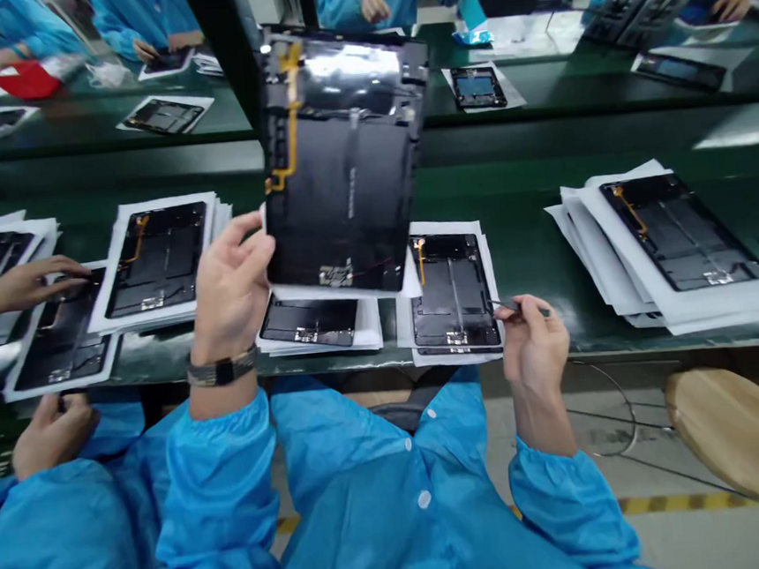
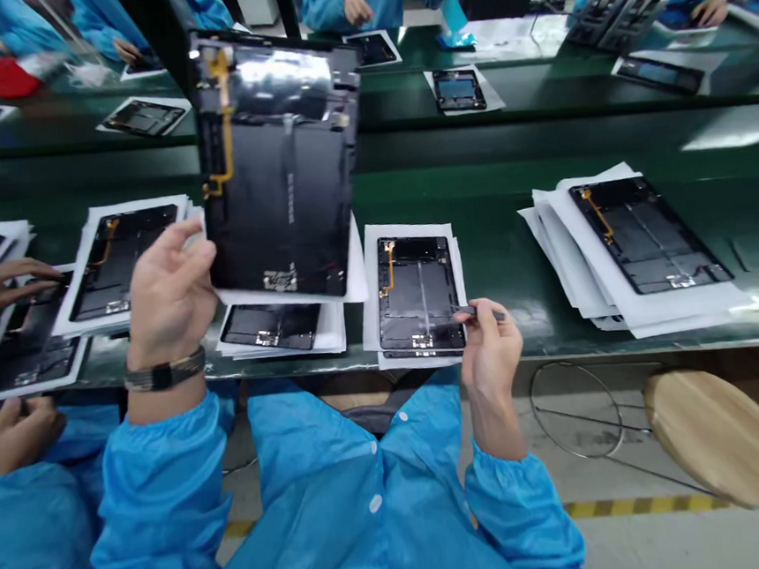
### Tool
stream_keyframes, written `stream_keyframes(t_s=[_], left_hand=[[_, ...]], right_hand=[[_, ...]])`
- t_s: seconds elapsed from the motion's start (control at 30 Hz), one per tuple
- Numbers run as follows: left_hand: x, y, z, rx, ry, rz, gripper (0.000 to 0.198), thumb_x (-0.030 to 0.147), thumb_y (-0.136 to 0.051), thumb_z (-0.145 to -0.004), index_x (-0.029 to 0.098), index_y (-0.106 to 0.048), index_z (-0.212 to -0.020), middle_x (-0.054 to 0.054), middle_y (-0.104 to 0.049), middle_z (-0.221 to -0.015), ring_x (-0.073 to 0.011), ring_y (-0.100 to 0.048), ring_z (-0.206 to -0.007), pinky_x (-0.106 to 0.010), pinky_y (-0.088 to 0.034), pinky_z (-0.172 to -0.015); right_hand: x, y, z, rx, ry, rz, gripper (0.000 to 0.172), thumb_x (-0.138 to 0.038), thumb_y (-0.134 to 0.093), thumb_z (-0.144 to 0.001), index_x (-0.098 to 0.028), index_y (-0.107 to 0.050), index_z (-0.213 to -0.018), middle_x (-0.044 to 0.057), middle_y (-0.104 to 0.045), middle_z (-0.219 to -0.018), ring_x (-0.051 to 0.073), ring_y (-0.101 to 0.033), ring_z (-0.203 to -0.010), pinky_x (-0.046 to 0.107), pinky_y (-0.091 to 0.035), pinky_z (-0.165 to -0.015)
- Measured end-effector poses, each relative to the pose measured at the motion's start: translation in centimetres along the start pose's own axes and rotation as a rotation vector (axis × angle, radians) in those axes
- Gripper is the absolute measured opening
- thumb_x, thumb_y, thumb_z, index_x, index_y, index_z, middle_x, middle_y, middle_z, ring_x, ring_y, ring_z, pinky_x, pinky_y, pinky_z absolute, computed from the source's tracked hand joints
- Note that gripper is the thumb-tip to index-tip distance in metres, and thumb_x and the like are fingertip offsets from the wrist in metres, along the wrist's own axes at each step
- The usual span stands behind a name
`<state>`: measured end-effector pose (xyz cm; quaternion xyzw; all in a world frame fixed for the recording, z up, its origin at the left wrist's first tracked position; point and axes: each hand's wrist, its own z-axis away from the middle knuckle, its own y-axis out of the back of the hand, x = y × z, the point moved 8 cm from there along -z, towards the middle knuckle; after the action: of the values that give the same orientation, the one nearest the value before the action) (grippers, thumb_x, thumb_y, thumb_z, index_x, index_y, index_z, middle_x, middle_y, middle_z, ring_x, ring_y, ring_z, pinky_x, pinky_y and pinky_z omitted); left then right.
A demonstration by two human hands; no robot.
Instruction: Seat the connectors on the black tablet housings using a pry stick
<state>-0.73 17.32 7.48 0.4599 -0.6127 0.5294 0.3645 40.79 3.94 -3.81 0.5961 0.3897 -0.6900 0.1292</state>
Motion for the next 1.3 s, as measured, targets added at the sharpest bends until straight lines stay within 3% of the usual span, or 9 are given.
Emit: stream_keyframes(t_s=[0.07,0.13,0.27,0.37,0.5,0.7,0.93,1.1,1.3], left_hand=[[-1.1,4.2,1.7,0.162,0.065,-0.007,0.047,0.030,-0.094,-0.068,0.020,-0.072,-0.107,0.002,-0.075,-0.085,-0.0142,-0.070,-0.083,-0.025,-0.058,-0.084],[-3.6,7.6,4.0,0.277,0.237,-0.048,0.048,0.032,-0.096,-0.060,0.020,-0.074,-0.100,0.002,-0.075,-0.082,-0.0143,-0.070,-0.080,-0.023,-0.057,-0.079],[-6.5,10.9,7.1,0.325,0.377,-0.138,0.051,0.037,-0.095,-0.056,0.016,-0.075,-0.098,-0.002,-0.074,-0.078,-0.0181,-0.069,-0.081,-0.026,-0.055,-0.076],[-7.0,11.1,7.2,0.341,0.398,-0.189,0.057,0.042,-0.094,-0.054,0.015,-0.073,-0.099,-0.001,-0.072,-0.075,-0.0194,-0.068,-0.079,-0.029,-0.054,-0.076],[-6.4,10.1,5.1,0.331,0.360,-0.199,0.055,0.040,-0.092,-0.055,0.016,-0.070,-0.098,0.000,-0.070,-0.072,-0.0187,-0.068,-0.076,-0.029,-0.054,-0.076],[-5.5,9.6,2.3,0.305,0.317,-0.181,0.049,0.033,-0.089,-0.057,0.017,-0.070,-0.099,-0.002,-0.073,-0.077,-0.0174,-0.069,-0.077,-0.029,-0.055,-0.077],[-6.1,10.3,3.9,0.314,0.323,-0.223,0.050,0.035,-0.093,-0.054,0.015,-0.073,-0.095,-0.004,-0.075,-0.079,-0.0197,-0.071,-0.082,-0.031,-0.056,-0.082],[-5.9,11.6,4.3,0.417,0.242,-0.491,0.043,0.042,-0.088,-0.059,0.014,-0.079,-0.091,-0.007,-0.077,-0.088,-0.0205,-0.069,-0.086,-0.031,-0.055,-0.081],[-7.1,13.5,3.8,0.424,0.274,-0.656,0.052,0.044,-0.085,-0.065,0.017,-0.077,-0.108,-0.002,-0.072,-0.083,-0.0187,-0.065,-0.080,-0.029,-0.053,-0.074]], right_hand=[[0.8,-1.0,0.5,-0.028,-0.060,0.011,0.030,-0.040,-0.090,-0.074,-0.018,-0.073,-0.083,-0.003,-0.068,-0.071,0.011,-0.067,-0.061,0.027,-0.056,-0.070],[1.6,-2.1,1.1,-0.066,-0.126,0.022,0.031,-0.041,-0.090,-0.074,-0.017,-0.072,-0.084,-0.003,-0.067,-0.069,0.012,-0.067,-0.062,0.027,-0.056,-0.070],[2.7,-4.8,2.4,-0.171,-0.217,0.025,0.033,-0.042,-0.092,-0.072,-0.018,-0.072,-0.082,-0.001,-0.069,-0.076,0.011,-0.066,-0.062,0.028,-0.058,-0.068],[3.3,-6.6,3.2,-0.249,-0.264,0.038,0.032,-0.043,-0.092,-0.071,-0.018,-0.073,-0.081,-0.002,-0.068,-0.078,0.012,-0.065,-0.061,0.029,-0.059,-0.066],[3.6,-7.6,3.6,-0.299,-0.268,0.057,0.032,-0.042,-0.092,-0.073,-0.017,-0.075,-0.081,-0.001,-0.068,-0.078,0.011,-0.066,-0.061,0.027,-0.059,-0.066],[3.6,-6.0,2.9,-0.271,-0.260,0.070,0.031,-0.041,-0.093,-0.072,-0.017,-0.076,-0.080,-0.001,-0.068,-0.076,0.011,-0.067,-0.061,0.025,-0.058,-0.066],[3.0,-4.4,2.4,-0.204,-0.239,0.087,0.033,-0.041,-0.095,-0.069,-0.016,-0.076,-0.078,0.000,-0.069,-0.080,0.011,-0.067,-0.061,0.025,-0.058,-0.066],[2.8,-4.4,2.3,-0.220,-0.244,0.116,0.033,-0.045,-0.092,-0.073,-0.017,-0.076,-0.079,-0.001,-0.067,-0.074,0.011,-0.067,-0.062,0.024,-0.056,-0.067],[1.0,-2.6,0.8,-0.146,-0.134,0.152,0.029,-0.044,-0.091,-0.076,-0.020,-0.076,-0.082,-0.001,-0.070,-0.073,0.011,-0.066,-0.063,0.025,-0.055,-0.067]])
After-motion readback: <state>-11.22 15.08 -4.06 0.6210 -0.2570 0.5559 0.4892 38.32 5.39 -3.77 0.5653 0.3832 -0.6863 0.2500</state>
